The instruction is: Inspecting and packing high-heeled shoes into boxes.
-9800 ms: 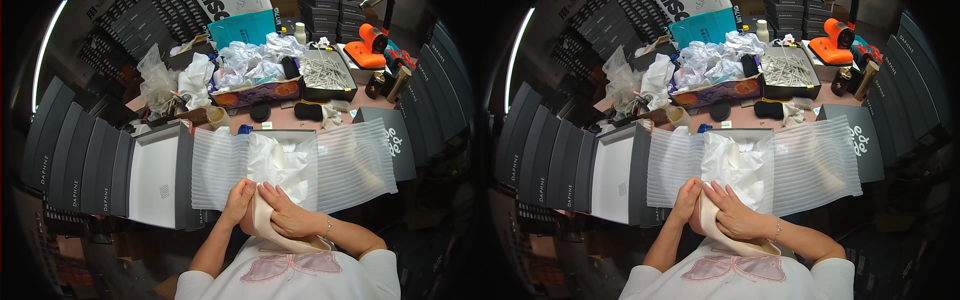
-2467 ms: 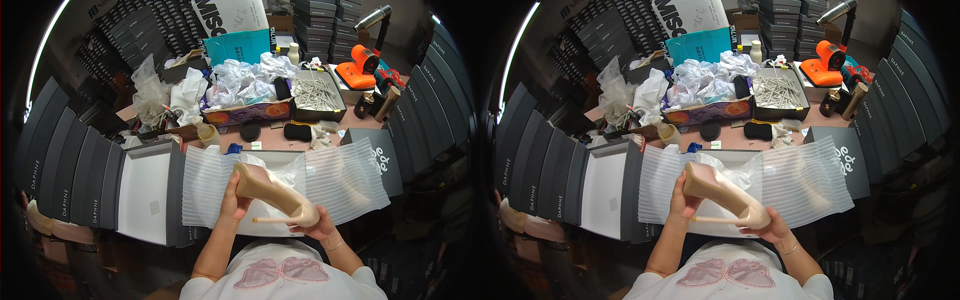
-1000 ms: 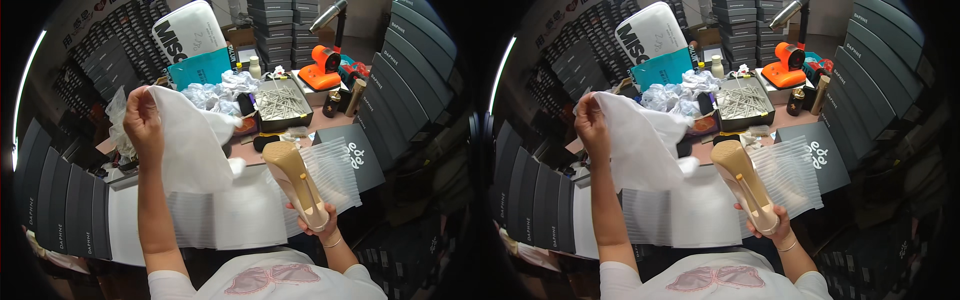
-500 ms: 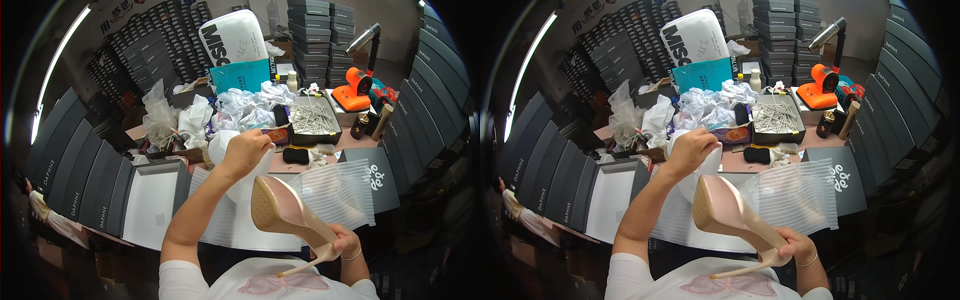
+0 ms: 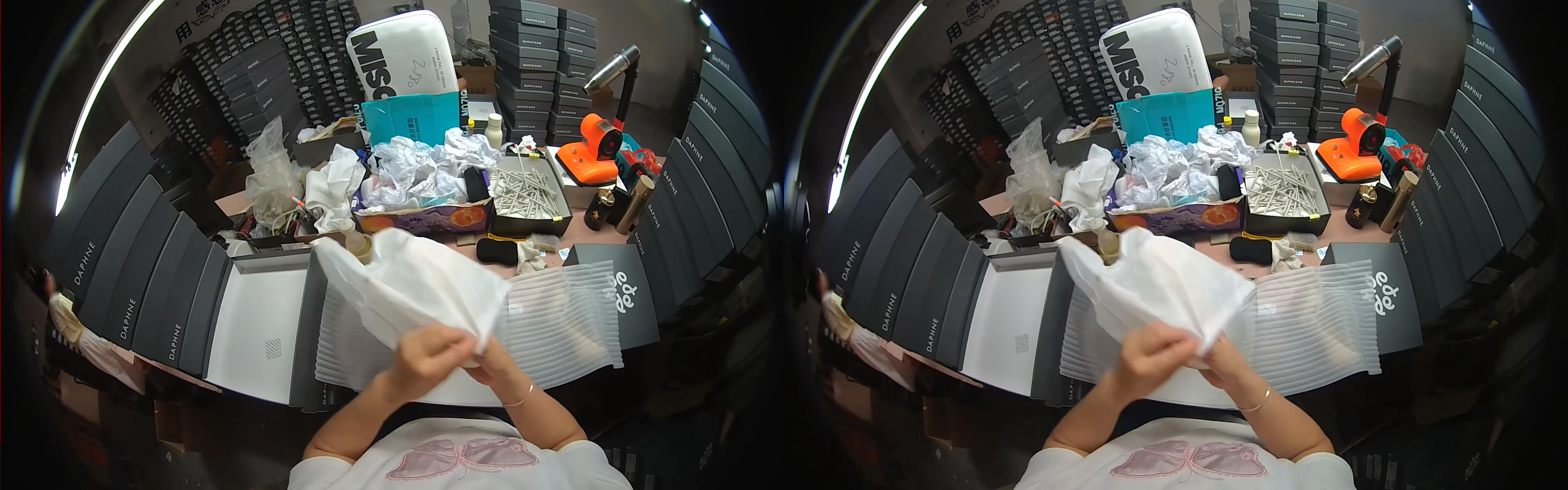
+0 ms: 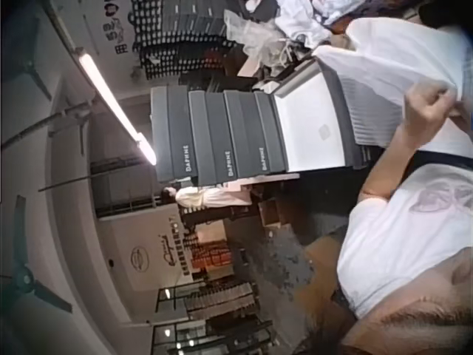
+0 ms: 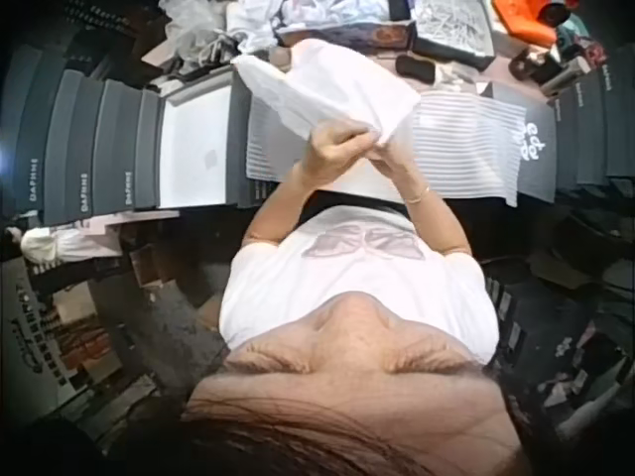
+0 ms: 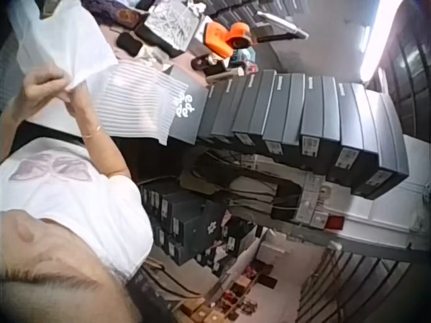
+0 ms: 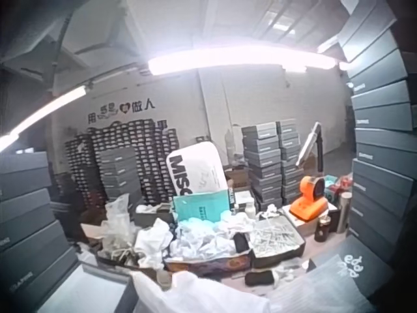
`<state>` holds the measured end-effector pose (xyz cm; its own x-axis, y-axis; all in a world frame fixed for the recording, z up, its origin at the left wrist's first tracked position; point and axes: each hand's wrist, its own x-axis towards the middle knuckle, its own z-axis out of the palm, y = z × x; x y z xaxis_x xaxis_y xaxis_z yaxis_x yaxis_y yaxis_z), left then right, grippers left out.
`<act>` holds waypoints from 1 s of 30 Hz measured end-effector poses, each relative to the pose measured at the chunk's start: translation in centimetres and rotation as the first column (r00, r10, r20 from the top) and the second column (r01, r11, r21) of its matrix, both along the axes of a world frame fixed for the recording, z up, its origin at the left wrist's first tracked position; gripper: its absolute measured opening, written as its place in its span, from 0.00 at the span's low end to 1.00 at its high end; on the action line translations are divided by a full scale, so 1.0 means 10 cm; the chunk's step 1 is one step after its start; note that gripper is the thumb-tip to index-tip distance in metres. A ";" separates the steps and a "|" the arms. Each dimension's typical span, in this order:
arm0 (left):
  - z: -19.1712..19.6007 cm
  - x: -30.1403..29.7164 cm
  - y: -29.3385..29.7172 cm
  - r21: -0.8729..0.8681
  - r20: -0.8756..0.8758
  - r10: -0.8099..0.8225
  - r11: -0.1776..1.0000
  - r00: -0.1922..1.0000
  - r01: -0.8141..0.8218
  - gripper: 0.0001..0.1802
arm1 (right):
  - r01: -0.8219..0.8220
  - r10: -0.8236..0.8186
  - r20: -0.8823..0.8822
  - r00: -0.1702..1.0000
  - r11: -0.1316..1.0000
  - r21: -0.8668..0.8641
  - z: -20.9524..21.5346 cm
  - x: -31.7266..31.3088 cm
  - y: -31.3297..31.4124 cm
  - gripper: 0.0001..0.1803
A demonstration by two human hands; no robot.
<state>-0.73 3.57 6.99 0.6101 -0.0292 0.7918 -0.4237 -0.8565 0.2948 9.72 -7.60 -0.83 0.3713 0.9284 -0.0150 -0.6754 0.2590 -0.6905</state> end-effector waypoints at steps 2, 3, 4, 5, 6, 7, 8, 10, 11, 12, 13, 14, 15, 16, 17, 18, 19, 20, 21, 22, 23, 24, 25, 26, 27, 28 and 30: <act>0.00 0.09 -0.40 0.046 -0.053 -0.271 0.961 0.961 0.274 0.14 | 0.063 -0.064 0.048 0.997 0.998 0.005 -0.11 0.11 0.00 0.34; -0.05 0.11 -0.41 -0.010 -0.024 -0.264 0.965 0.964 0.263 0.14 | 0.080 -0.081 0.067 0.994 0.997 0.010 -0.21 0.16 0.03 0.33; -0.12 0.11 -0.38 -0.056 0.000 -0.236 0.970 0.972 0.236 0.14 | 0.078 -0.080 0.084 0.993 0.997 0.026 -0.29 0.20 0.12 0.33; -0.18 0.11 -0.34 -0.103 0.023 -0.209 0.972 0.978 0.211 0.14 | 0.076 -0.080 0.103 0.991 0.996 0.043 -0.36 0.23 0.18 0.32; -0.21 0.06 -0.31 -0.101 -0.008 -0.178 0.979 0.984 0.176 0.14 | 0.079 -0.086 0.120 0.989 0.995 0.057 -0.41 0.25 0.21 0.32; -0.24 -0.02 -0.29 -0.107 -0.037 -0.149 0.984 0.988 0.144 0.15 | 0.079 -0.085 0.127 0.988 0.995 0.057 -0.41 0.26 0.21 0.31; -0.28 -0.07 -0.28 -0.106 -0.067 -0.124 0.988 0.990 0.116 0.15 | 0.082 -0.090 0.143 0.986 0.995 0.055 -0.40 0.26 0.20 0.31; -0.32 -0.07 -0.33 -0.121 -0.010 -0.175 0.978 0.984 0.173 0.16 | 0.092 -0.099 0.161 0.982 0.994 0.051 -0.34 0.17 0.22 0.31; -0.25 -0.01 -0.42 -0.157 0.054 -0.238 0.957 0.970 0.244 0.16 | 0.131 -0.134 0.188 0.973 0.991 0.032 -0.26 0.16 0.14 0.30; -0.21 -0.01 -0.50 -0.187 0.099 -0.269 0.941 0.958 0.283 0.17 | 0.139 -0.140 0.196 0.970 0.990 0.023 -0.26 0.14 0.15 0.30; -0.16 0.01 -0.55 -0.221 0.141 -0.292 0.922 0.946 0.317 0.17 | 0.147 -0.146 0.206 0.968 0.989 0.011 -0.26 0.12 0.16 0.30; -0.16 0.02 -0.56 -0.251 0.128 -0.276 0.920 0.952 0.301 0.17 | 0.152 -0.150 0.226 0.963 0.988 0.010 -0.24 0.15 0.19 0.30; -0.18 0.03 -0.56 -0.282 0.115 -0.262 0.916 0.958 0.284 0.17 | 0.159 -0.156 0.233 0.960 0.987 0.004 -0.23 0.14 0.16 0.29; -0.20 0.02 -0.58 -0.313 0.103 -0.248 0.911 0.963 0.268 0.16 | 0.166 -0.162 0.232 0.959 0.986 0.001 -0.23 0.09 0.13 0.29; -0.26 -0.03 -0.60 -0.332 0.103 -0.258 0.902 0.961 0.278 0.16 | 0.173 -0.167 0.228 0.959 0.985 -0.005 -0.24 0.03 0.10 0.29; -0.28 -0.03 -0.66 -0.329 0.082 -0.269 0.901 0.960 0.281 0.16 | 0.172 -0.165 0.235 0.958 0.985 -0.010 -0.23 0.02 0.08 0.28; -0.29 0.00 -0.74 -0.327 0.062 -0.281 0.901 0.958 0.285 0.16 | 0.171 -0.163 0.246 0.956 0.985 -0.009 -0.23 0.05 0.11 0.28; -0.31 0.01 -0.82 -0.324 0.036 -0.295 0.900 0.955 0.290 0.16 | 0.175 -0.168 0.252 0.953 0.985 -0.005 -0.22 0.07 0.17 0.28; -0.34 0.00 -0.87 -0.286 0.003 -0.252 0.927 0.968 0.242 0.16 | 0.176 -0.166 0.265 0.950 0.984 -0.011 -0.24 0.06 0.19 0.28; -0.38 -0.04 -0.86 -0.282 -0.038 -0.270 0.927 0.962 0.249 0.18 | 0.177 -0.166 0.269 0.949 0.984 -0.017 -0.26 0.06 0.19 0.27; -0.43 -0.10 -0.80 -0.279 -0.078 -0.288 0.926 0.955 0.256 0.20 | 0.179 -0.164 0.277 0.947 0.983 -0.030 -0.28 0.05 0.17 0.27; -0.39 -0.15 -0.74 -0.262 -0.116 -0.316 0.924 0.942 0.278 0.22 | 0.190 -0.176 0.280 0.944 0.982 -0.023 -0.25 0.06 0.10 0.27; -0.34 -0.25 -0.62 -0.274 -0.032 -0.108 0.957 0.994 0.095 0.28 | 0.184 -0.171 0.284 0.944 0.983 -0.019 -0.24 0.07 0.07 0.26; -0.29 -0.34 -0.50 -0.303 0.049 0.107 0.949 0.993 -0.087 0.33 | 0.177 -0.167 0.280 0.945 0.984 -0.011 -0.24 0.05 0.06 0.26; -0.29 -0.30 -0.37 -0.608 0.062 0.210 0.783 0.976 -0.130 0.38 | 0.173 -0.162 0.293 0.942 0.985 -0.012 -0.23 0.05 0.04 0.26; -0.31 -0.20 -0.21 -0.842 0.023 0.298 0.520 0.954 -0.142 0.43 | 0.190 -0.179 0.296 0.938 0.982 -0.009 -0.24 0.04 0.07 0.26; -0.55 -0.09 0.14 -0.961 0.079 -0.328 -0.276 0.942 -0.015 0.43 | 0.211 -0.198 0.293 0.935 0.977 -0.012 -0.26 -0.08 0.18 0.25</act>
<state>-1.62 5.00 1.54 0.8414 0.5238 -0.1330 -0.2868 0.6413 0.7117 8.96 -5.79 -3.42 0.5472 0.8328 0.0834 -0.3813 0.3368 -0.8609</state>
